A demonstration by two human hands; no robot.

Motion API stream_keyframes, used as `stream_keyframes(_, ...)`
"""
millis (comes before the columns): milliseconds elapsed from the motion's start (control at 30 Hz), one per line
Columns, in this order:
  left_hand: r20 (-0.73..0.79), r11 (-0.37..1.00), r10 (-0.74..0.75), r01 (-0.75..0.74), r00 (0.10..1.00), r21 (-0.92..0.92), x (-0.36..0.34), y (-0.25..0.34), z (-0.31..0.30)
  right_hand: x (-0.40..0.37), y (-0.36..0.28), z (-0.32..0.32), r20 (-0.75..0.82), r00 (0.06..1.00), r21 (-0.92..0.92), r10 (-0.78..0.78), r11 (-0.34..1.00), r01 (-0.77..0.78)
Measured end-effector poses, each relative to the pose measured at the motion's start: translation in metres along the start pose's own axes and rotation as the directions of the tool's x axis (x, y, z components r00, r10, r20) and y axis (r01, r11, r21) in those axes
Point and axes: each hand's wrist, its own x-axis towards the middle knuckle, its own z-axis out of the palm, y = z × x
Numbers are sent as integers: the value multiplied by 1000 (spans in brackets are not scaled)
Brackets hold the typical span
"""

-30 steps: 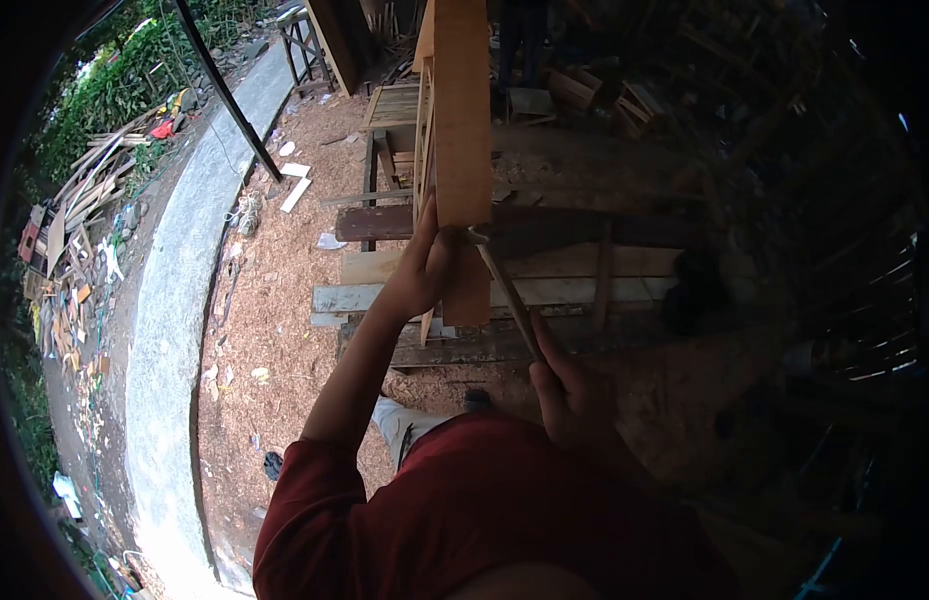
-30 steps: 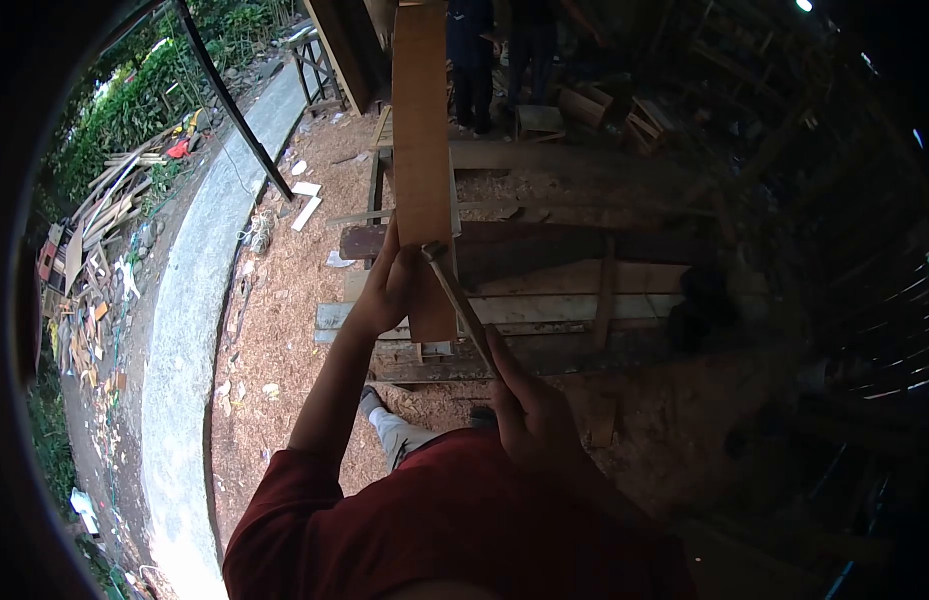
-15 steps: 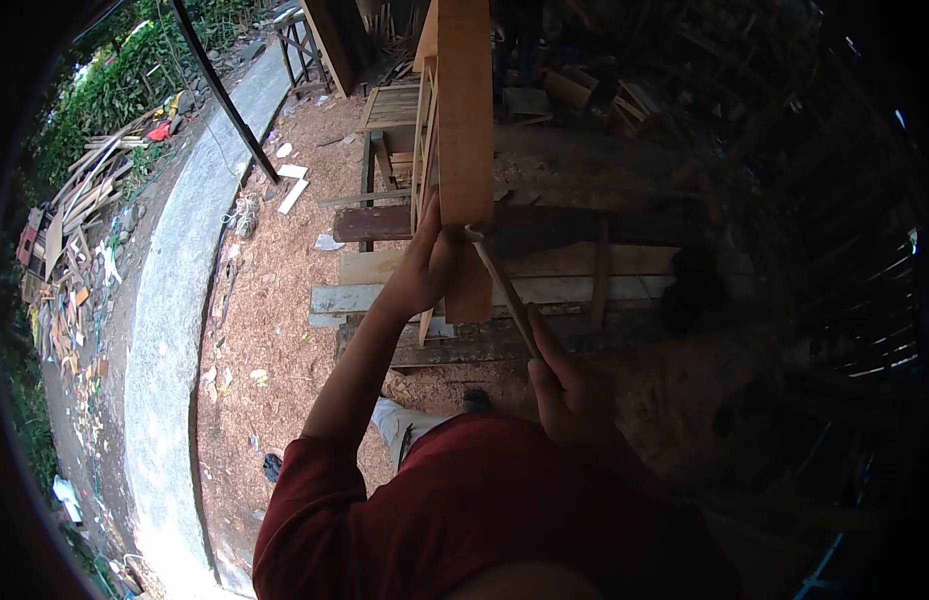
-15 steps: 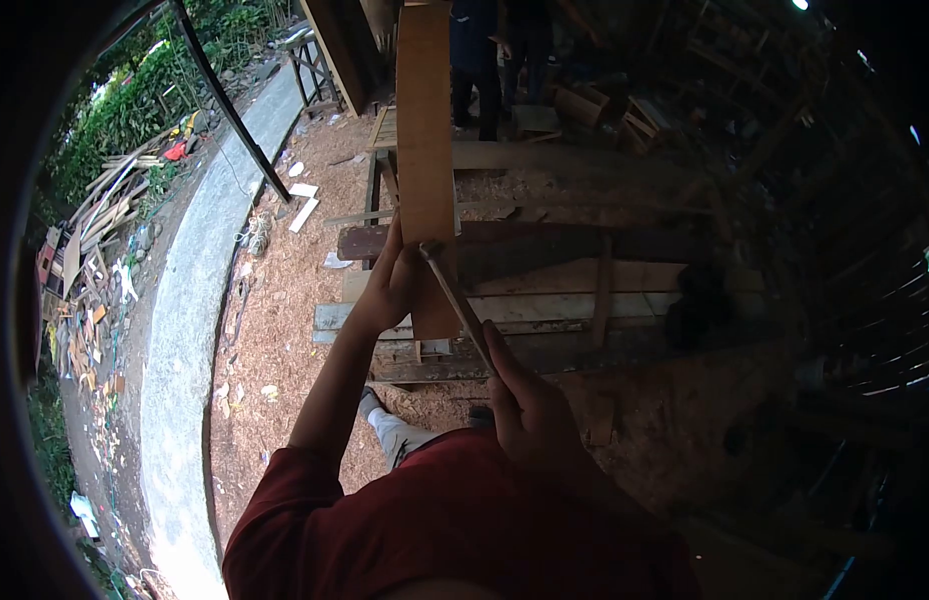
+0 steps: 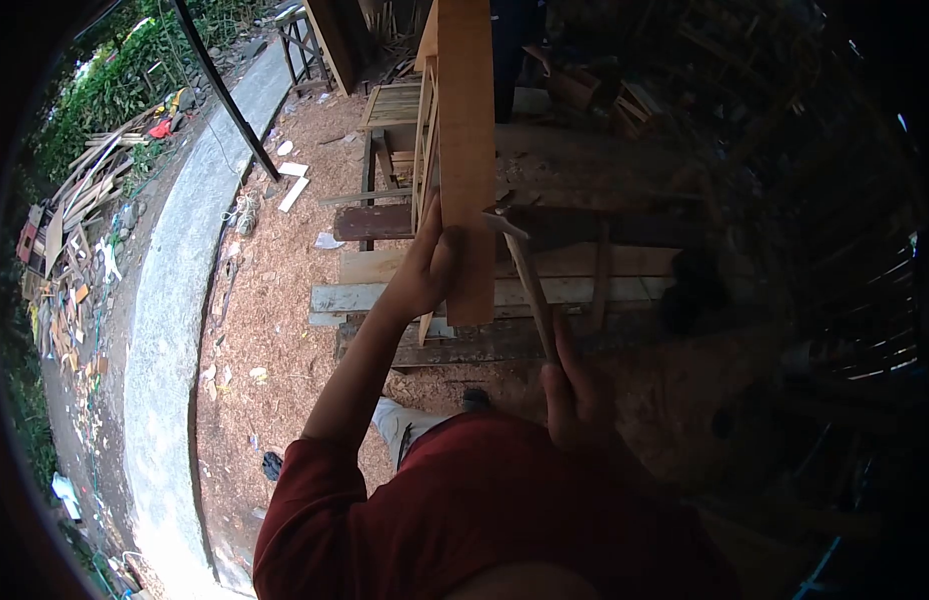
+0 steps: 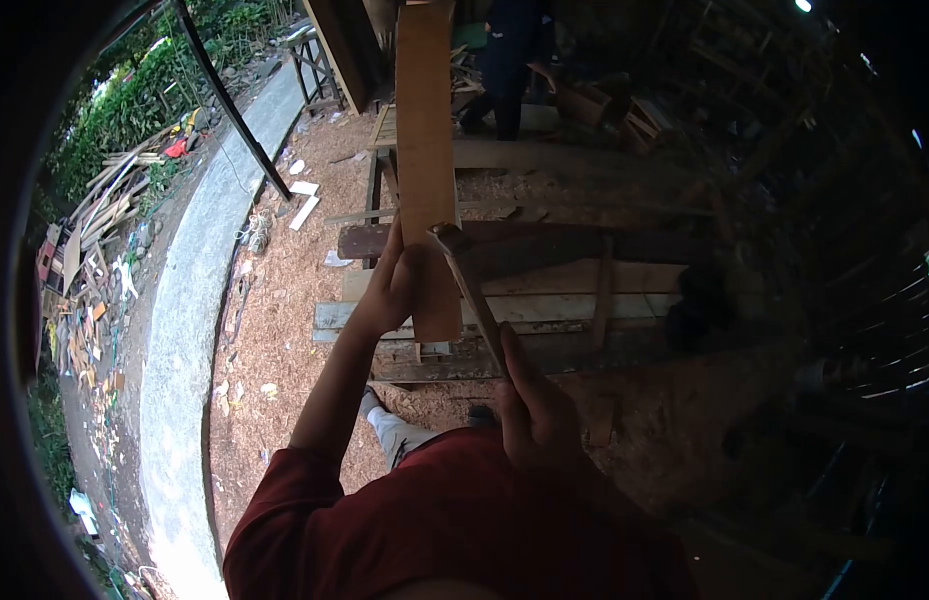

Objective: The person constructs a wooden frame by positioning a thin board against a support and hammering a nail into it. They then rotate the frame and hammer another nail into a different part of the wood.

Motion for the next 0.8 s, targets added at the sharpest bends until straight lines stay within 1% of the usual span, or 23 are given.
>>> stream_keyframes(67, 20, 993, -87, 89, 996, -78, 3, 6, 0, 7, -10, -4, 135, 980, -90, 147, 987, -135)
stream_keyframes(100, 22, 993, -87, 88, 996, -79, 2, 5, 0, 6, -9, -3, 133, 980, -89, 148, 987, -137)
stream_keyframes(167, -9, 1000, -15, 15, 1000, -15, 1, 1, 1, 4, -3, 0, 76, 993, -17, 95, 995, -94)
stream_keyframes(200, -11, 1000, -16, 16, 1000, -14, 0, -2, 0, 3, 1, 2, 79, 992, -16, 94, 996, -93)
stream_keyframes(267, 10, 999, -17, 17, 1000, -41, -1, -7, 0, 0, 6, 4, -43, 993, -51, -114, 992, 112)
stream_keyframes(300, 12, 999, -16, 17, 1000, -42, 0, -4, 0, 1, 2, 3, -45, 993, -52, -113, 993, 110)
stream_keyframes(333, 15, 998, -37, 37, 999, -49, 3, 2, 0, 5, -5, 0, 34, 999, -64, 14, 998, -11)
stream_keyframes(367, 17, 997, -58, 58, 998, -56, 4, 5, 0, 7, -9, -1, 111, 984, -84, 140, 988, -131)
stream_keyframes(400, 18, 997, -56, 57, 998, -56, 2, -1, 1, 6, -8, -2, 110, 984, -85, 140, 988, -131)
stream_keyframes(467, -40, 992, 97, -93, 995, 87, -5, -19, 2, 5, -2, -1, 77, 993, -15, 92, 996, -91)
stream_keyframes(500, -41, 992, 94, -90, 995, 88, -5, -17, 1, 3, 0, 0, 79, 993, -13, 93, 996, -92)
stream_keyframes(567, -28, 1000, 0, 0, 1000, -18, -3, -8, 1, -1, 2, 2, 7, 999, -46, -50, 998, 50)
stream_keyframes(600, -26, 1000, -1, 0, 1000, -19, -1, -5, 0, 0, 1, 1, 6, 999, -46, -48, 998, 48)
stream_keyframes(667, 1, 987, -86, 86, 996, -133, 1, -2, -1, 4, -4, 1, 119, 978, -58, 174, 984, -168)
stream_keyframes(700, -2, 988, -84, 83, 996, -133, 1, -4, 0, 4, -4, 0, 120, 978, -60, 171, 985, -165)
stream_keyframes(767, -35, 1000, -6, 5, 999, -10, -3, -10, 0, 0, -3, -1, 62, 994, 9, 85, 996, -86)
stream_keyframes(800, -32, 1000, -9, 8, 999, -10, -4, -13, 0, -1, -2, 0, 62, 994, 12, 88, 996, -89)
